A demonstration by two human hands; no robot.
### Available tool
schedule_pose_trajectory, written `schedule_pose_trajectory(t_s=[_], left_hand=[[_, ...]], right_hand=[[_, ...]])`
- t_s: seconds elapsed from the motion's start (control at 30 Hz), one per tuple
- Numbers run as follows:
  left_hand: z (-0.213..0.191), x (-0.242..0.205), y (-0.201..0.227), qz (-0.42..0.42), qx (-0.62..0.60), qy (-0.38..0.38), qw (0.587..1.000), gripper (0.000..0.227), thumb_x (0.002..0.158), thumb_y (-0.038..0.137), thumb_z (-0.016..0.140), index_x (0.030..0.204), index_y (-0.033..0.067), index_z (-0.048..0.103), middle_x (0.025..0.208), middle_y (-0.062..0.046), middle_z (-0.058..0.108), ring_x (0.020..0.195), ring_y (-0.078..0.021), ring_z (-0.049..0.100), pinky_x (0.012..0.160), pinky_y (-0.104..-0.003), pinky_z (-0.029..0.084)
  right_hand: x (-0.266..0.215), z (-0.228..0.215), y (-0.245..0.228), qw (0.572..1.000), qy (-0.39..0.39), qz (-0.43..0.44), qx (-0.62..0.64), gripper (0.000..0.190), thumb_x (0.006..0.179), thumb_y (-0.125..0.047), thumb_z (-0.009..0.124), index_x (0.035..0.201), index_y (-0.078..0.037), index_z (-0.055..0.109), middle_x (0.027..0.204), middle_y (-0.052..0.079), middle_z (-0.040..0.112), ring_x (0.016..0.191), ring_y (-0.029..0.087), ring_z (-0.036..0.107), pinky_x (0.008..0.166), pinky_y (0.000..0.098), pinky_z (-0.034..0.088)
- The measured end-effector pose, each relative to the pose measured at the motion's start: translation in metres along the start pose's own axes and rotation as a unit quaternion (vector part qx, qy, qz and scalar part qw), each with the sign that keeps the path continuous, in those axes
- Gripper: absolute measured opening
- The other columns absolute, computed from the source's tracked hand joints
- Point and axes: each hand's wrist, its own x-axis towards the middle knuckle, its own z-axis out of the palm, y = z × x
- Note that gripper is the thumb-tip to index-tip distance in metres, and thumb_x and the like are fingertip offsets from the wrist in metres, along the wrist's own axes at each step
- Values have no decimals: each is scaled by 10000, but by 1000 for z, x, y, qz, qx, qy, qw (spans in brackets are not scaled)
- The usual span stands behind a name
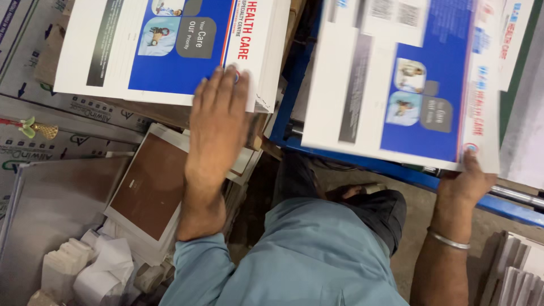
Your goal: The person repeatedly picks up printed sheets from a stack on the left and places them onto a blue roller machine on the right. The person handles the papers by hand, aligning them on the machine's surface throughout the video.
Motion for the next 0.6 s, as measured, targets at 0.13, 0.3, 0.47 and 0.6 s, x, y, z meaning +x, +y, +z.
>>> schedule_pose_trajectory(t_s=[0.13,0.3,0.47,0.6], left_hand=[[-9,4,-9,45,-1,80,996,495,889,36,751,1371,11,640,1363,-147,666,1295,-310,613,1111,-446,463],[-19,-2,-9,14,-50,79,996,467,788,-51,734,1238,71,698,1231,-65,709,1202,-277,657,991,-431,495],[-17,-4,-13,8,-17,125,992,503,754,9,766,1250,30,681,1267,-139,684,1215,-347,623,1014,-458,488],[-9,-1,-13,1,-15,136,991,426,872,32,810,1277,47,677,1286,-114,682,1262,-307,637,1066,-447,502]], right_hand=[[19,-26,-9,993,87,-67,-31,411,1065,71,552,1450,41,410,1407,233,637,1210,339,768,993,445,702],[13,-42,-12,982,139,-58,-113,370,1059,22,553,1407,15,430,1352,200,672,1133,306,781,842,397,693],[-31,-51,-10,988,123,-24,-87,374,1043,62,518,1416,84,509,1361,225,666,1178,320,776,953,410,682],[-73,-63,-9,990,90,-23,-106,379,1049,69,509,1426,84,541,1370,211,663,1192,299,749,991,394,694]])
